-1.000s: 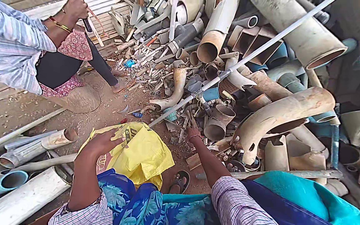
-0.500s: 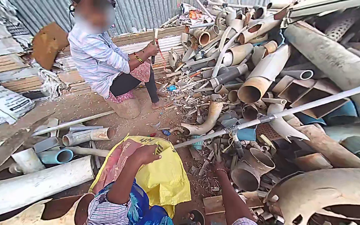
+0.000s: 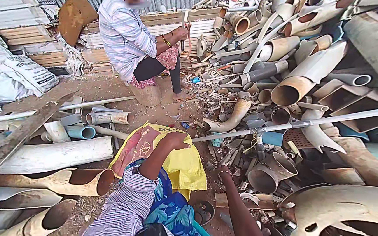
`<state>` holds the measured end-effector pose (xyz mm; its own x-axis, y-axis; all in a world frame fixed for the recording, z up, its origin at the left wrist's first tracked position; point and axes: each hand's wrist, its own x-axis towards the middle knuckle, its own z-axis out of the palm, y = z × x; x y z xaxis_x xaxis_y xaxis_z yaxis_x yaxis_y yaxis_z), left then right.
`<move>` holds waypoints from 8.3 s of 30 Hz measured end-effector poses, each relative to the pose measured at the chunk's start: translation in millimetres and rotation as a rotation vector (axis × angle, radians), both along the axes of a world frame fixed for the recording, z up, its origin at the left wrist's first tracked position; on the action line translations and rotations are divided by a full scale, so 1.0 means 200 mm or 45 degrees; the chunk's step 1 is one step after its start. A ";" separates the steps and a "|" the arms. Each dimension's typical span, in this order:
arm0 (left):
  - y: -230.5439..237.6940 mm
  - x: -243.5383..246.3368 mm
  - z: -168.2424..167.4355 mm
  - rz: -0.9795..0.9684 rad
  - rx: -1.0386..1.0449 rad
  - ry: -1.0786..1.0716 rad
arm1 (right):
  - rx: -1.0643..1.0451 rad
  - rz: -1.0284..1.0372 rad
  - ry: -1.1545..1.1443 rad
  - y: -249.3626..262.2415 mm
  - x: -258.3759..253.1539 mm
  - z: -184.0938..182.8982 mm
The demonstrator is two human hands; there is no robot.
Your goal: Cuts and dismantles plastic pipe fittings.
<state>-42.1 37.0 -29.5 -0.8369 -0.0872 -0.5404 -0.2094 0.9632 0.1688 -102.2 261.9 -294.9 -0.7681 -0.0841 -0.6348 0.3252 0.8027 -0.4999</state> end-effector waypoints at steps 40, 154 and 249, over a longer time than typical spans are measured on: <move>0.20 0.00 0.02 -0.255 0.279 0.888 | -1.441 -0.373 0.545 0.40 0.06 1.00; -0.16 -0.05 -0.12 0.640 1.058 1.193 | -0.031 -0.342 0.056 0.22 -0.28 -0.17; 0.08 0.11 0.13 -0.227 1.000 0.872 | -2.370 -0.698 -0.405 -0.11 0.53 1.29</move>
